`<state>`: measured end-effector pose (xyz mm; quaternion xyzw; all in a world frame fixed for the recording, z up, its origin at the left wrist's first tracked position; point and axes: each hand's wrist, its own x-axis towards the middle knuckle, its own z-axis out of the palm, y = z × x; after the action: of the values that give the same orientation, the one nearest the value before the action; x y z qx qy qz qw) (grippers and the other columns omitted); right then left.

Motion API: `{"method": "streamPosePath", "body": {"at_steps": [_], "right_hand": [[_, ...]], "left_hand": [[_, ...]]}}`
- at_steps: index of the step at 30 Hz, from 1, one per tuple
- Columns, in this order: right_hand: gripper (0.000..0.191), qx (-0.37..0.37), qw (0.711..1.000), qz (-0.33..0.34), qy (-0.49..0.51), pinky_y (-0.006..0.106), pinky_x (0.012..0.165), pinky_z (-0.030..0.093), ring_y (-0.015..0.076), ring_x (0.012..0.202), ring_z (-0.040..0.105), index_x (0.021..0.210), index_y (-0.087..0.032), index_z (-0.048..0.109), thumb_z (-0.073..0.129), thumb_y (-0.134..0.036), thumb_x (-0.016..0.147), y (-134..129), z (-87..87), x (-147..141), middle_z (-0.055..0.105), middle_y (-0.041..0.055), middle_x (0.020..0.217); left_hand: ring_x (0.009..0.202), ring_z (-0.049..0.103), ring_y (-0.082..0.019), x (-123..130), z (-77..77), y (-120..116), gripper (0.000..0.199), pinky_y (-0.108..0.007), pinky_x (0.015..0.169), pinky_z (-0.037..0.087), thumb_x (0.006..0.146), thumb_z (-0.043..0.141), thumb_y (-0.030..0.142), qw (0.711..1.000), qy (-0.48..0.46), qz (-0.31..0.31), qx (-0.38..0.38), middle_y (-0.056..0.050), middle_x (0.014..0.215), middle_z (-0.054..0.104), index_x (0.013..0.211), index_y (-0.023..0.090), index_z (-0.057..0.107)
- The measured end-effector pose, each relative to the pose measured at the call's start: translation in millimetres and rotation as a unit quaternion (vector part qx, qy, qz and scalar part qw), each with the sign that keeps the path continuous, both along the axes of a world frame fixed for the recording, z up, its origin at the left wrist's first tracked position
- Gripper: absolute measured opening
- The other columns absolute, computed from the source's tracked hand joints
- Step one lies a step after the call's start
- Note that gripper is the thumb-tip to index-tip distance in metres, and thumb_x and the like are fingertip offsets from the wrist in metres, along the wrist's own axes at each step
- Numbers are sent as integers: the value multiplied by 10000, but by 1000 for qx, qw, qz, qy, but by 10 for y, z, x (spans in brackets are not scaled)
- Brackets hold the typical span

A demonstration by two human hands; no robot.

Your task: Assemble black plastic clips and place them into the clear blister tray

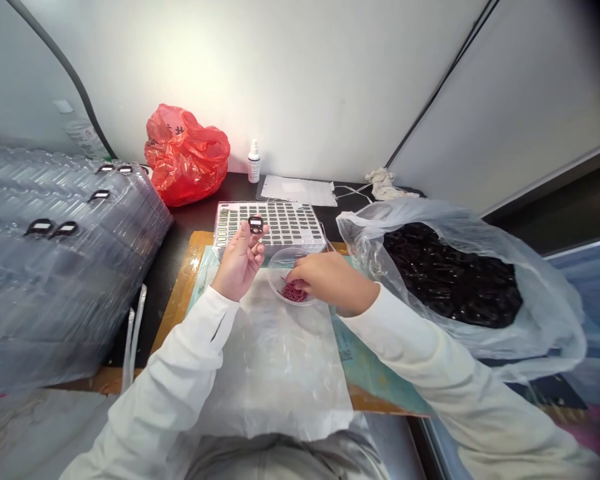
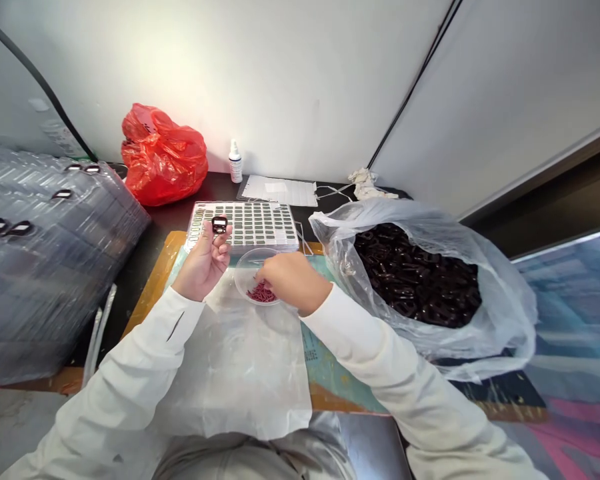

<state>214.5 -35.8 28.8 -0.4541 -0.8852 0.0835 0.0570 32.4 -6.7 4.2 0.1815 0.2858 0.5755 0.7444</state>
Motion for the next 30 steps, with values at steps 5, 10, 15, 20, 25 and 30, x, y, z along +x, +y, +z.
{"method": "streamPosePath", "body": {"at_steps": [5, 10, 15, 20, 25, 30], "right_hand": [[201, -7, 992, 23, -126, 294, 508, 163, 166, 663, 599, 685, -208, 713, 623, -46, 761, -18, -80, -174, 686, 35, 718], [188, -8, 992, 0, -126, 293, 506, 184, 171, 625, 607, 680, -192, 690, 614, -43, 766, -5, -38, -178, 676, 31, 659], [252, -11, 996, -86, -23, 258, 585, 322, 175, 787, 672, 987, -263, 695, 637, -97, 807, -6, 160, -17, 734, -35, 826], [262, 47, 971, -174, 156, 240, 634, 403, 138, 764, 673, 1053, -281, 651, 642, -119, 846, -22, 522, 18, 729, -68, 852], [233, 130, 952, -149, 233, 238, 665, 429, 140, 765, 662, 1002, -248, 630, 683, -113, 820, -44, 618, -162, 715, -51, 844], [232, 144, 960, -133, 201, 228, 602, 382, 136, 710, 648, 1011, -247, 599, 664, -119, 830, -61, 522, -280, 705, -54, 821]], "left_hand": [[507, 525, -14, 22, -11, -24, 267, -93, 417, 391, 868, 653, 393, 1000, 4, -9, 6, -17, 880, 686, 982, 155, 605], [510, 523, -15, 19, -41, -14, 311, -91, 416, 392, 835, 687, 419, 1000, 5, -16, 11, -16, 883, 685, 978, 154, 607], [520, 530, -23, 28, -47, -24, 358, -97, 421, 402, 786, 740, 420, 1000, 10, -13, 15, -26, 901, 685, 984, 149, 616], [528, 517, -31, 56, -40, -84, 463, -105, 430, 391, 707, 804, 446, 999, 12, -36, 38, -32, 893, 685, 1031, 169, 625], [542, 517, -44, 75, -72, -117, 536, -132, 459, 392, 679, 805, 507, 994, 31, -70, 73, -19, 859, 661, 1076, 195, 626], [555, 527, -48, 94, -92, -133, 551, -149, 484, 400, 657, 807, 531, 992, 58, -62, 91, -3, 835, 638, 1068, 207, 635]]}}
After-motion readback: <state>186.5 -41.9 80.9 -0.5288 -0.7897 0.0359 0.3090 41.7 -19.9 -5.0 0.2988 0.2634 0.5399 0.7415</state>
